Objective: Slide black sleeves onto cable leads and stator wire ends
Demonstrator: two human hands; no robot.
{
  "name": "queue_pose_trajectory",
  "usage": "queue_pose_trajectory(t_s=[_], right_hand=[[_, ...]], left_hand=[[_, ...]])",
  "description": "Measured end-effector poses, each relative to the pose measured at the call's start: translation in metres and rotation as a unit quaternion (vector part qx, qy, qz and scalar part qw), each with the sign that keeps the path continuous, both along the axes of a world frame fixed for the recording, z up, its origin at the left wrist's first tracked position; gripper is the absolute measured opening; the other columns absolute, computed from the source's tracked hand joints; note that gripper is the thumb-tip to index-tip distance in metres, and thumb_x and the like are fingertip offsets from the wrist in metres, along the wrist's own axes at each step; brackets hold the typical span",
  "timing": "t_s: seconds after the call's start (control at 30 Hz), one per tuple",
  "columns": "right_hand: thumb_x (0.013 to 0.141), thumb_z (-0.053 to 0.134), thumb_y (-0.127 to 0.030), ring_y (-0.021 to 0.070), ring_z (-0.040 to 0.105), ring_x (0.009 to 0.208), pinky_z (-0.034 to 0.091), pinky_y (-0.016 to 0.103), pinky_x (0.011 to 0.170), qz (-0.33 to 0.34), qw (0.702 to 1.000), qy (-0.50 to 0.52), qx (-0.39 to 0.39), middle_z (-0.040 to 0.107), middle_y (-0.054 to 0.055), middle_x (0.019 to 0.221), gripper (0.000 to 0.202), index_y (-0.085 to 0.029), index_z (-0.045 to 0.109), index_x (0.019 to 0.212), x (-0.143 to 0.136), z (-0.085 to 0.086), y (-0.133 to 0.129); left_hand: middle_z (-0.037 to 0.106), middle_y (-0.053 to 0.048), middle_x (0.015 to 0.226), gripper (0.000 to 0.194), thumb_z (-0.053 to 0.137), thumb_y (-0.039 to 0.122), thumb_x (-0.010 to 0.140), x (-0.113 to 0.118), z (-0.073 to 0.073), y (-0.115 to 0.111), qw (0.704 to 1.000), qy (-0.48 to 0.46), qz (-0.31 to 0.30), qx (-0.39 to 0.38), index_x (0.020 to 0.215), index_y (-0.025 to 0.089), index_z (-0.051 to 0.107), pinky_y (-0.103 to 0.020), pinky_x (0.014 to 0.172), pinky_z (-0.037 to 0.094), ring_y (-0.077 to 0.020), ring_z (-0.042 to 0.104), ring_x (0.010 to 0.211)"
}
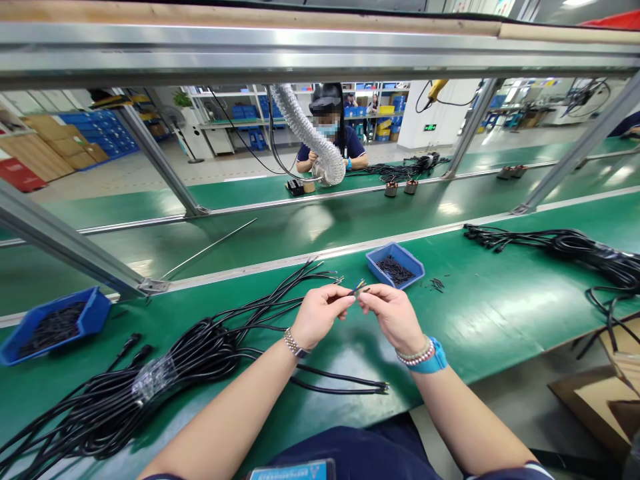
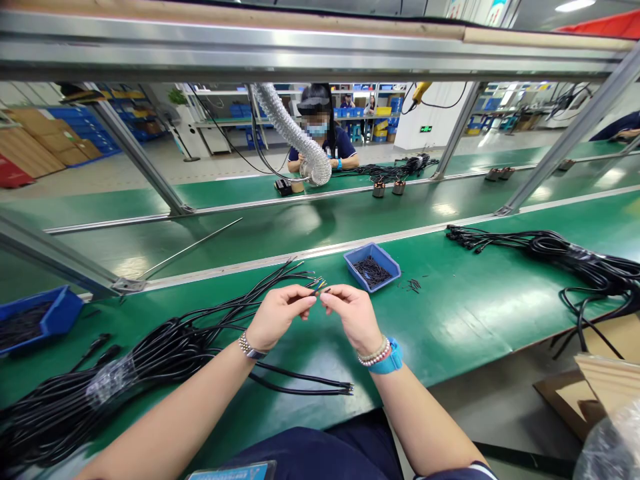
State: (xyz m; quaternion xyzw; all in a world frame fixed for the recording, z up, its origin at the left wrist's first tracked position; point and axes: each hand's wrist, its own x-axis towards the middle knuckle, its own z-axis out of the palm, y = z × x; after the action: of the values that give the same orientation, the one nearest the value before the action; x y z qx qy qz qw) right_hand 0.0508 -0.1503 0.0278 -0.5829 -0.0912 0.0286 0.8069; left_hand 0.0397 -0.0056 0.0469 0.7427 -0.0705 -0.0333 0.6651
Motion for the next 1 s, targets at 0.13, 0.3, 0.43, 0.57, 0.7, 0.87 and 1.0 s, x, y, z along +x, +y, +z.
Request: queue_pose_trajectory(t_s=[0.13,0.3,0.43,0.57,0.7,0.87,1.0], right_hand=[[0.063,0.067,-0.023,0.0102,0.054,0.060,0.042,0.024,0.055,-0.006,0.997,0.029,0.071,0.062,0.001,0.067,0.009,-0.018,0.066,0.070,0.0061,0.0050,-0.0039],[0.060,0.068,-0.022,0.0102,0.054,0.059,0.043,0.024,0.054,0.008,0.996,0.032,0.080,0.062,0.001,0.065,0.009,-0.017,0.067,0.067,0.0074,0.0093,-0.0024],[0.060,0.069,-0.021,0.0099,0.054,0.058,0.043,0.024,0.053,0.011,0.997,0.034,0.074,0.062,0.001,0.066,0.007,-0.018,0.067,0.066,0.0061,0.0096,-0.0011],[0.060,0.069,-0.021,0.0092,0.054,0.057,0.042,0.023,0.052,0.013,0.997,0.031,0.072,0.062,0.001,0.065,0.005,-0.018,0.067,0.064,0.0054,0.0088,-0.0006],[0.061,0.069,-0.020,0.0089,0.053,0.056,0.042,0.022,0.052,0.017,0.997,0.032,0.067,0.062,0.001,0.065,0.004,-0.018,0.067,0.063,0.0043,0.0081,-0.0002],[0.062,0.068,-0.019,0.0080,0.053,0.056,0.042,0.022,0.053,0.023,0.997,0.031,0.073,0.062,0.001,0.066,0.002,-0.018,0.067,0.063,0.0045,0.0078,-0.0014],[0.065,0.066,-0.019,0.0074,0.052,0.055,0.042,0.021,0.054,0.045,0.996,0.029,0.070,0.062,0.001,0.067,0.003,-0.017,0.067,0.065,0.0047,0.0070,-0.0039]], left_hand=[[0.050,0.001,0.056,0.021,0.057,0.032,0.071,-0.0011,0.0015,0.0044,0.994,0.067,-0.065,-0.055,0.070,0.011,0.059,-0.020,0.048,0.039,-0.0068,0.046,0.048],[0.050,0.000,0.060,0.025,0.059,0.035,0.069,-0.0030,0.0013,0.0064,0.990,0.089,-0.077,-0.079,0.071,0.010,0.058,-0.020,0.046,0.038,-0.0060,0.045,0.047],[0.050,0.001,0.060,0.022,0.058,0.033,0.070,-0.0035,0.0011,0.0069,0.992,0.076,-0.078,-0.068,0.069,0.011,0.058,-0.020,0.046,0.037,-0.0058,0.044,0.047],[0.050,0.001,0.060,0.019,0.058,0.030,0.070,-0.0039,0.0006,0.0073,0.994,0.062,-0.071,-0.056,0.070,0.011,0.058,-0.020,0.047,0.037,-0.0057,0.045,0.047],[0.050,0.002,0.057,0.017,0.058,0.028,0.070,-0.0047,0.0005,0.0071,0.996,0.050,-0.061,-0.047,0.071,0.011,0.058,-0.020,0.048,0.037,-0.0059,0.044,0.048],[0.048,0.004,0.052,0.017,0.060,0.028,0.069,-0.0052,0.0010,0.0068,0.997,0.051,-0.053,-0.032,0.070,0.011,0.060,-0.019,0.048,0.037,-0.0057,0.043,0.046],[0.048,0.004,0.051,0.017,0.062,0.028,0.067,-0.0055,0.0019,0.0065,0.997,0.052,-0.048,-0.036,0.069,0.011,0.060,-0.019,0.047,0.037,-0.0056,0.043,0.045]])
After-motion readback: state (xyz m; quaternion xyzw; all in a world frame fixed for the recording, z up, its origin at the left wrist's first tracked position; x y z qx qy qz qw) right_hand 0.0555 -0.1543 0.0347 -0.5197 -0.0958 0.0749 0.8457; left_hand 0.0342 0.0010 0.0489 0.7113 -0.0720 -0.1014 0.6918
